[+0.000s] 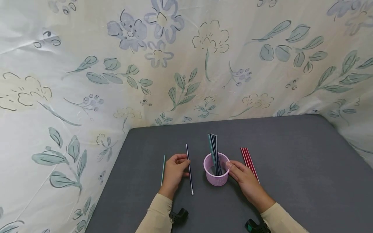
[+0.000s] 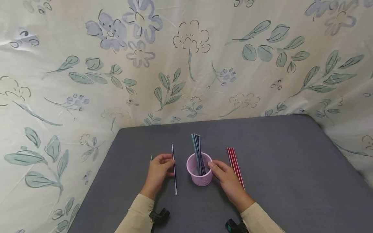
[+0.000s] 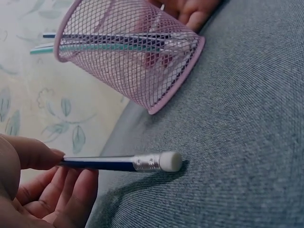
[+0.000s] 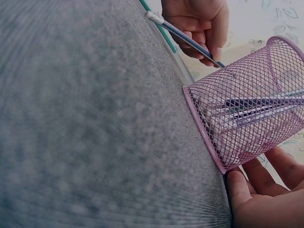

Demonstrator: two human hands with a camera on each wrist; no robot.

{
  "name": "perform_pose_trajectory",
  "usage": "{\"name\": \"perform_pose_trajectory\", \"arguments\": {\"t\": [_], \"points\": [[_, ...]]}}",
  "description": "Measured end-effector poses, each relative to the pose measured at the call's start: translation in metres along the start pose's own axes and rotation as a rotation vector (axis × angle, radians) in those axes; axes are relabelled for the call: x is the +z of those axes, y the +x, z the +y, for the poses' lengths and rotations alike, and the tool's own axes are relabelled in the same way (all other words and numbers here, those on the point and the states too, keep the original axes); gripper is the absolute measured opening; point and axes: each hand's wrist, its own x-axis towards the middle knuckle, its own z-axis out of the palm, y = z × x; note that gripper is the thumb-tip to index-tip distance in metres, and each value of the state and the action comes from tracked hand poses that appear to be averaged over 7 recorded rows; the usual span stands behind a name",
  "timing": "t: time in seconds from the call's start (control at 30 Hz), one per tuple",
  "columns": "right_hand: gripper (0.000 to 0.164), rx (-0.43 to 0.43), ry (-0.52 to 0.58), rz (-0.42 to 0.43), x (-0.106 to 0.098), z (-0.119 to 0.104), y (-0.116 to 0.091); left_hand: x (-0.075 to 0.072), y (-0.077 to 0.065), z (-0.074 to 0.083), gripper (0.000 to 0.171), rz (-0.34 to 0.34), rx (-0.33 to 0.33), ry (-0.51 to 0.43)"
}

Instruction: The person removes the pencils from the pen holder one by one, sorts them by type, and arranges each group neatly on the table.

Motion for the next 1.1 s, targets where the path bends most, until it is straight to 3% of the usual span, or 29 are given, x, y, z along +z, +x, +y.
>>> {"name": "perform_pose_trajectory", "arguments": {"t": [0.63,1.1], "points": [[0.048,0.001,-0.003,-0.01,-0.002,0.001,-0.001,0.003,-0.007,-0.007,0.024,0.055,0.01,0.205],[0.048,0.003,-0.02,-0.023,-0.003,0.002,-0.001,0.008,-0.012,-0.006,0.023,0.204,0.145,0.566]]}}
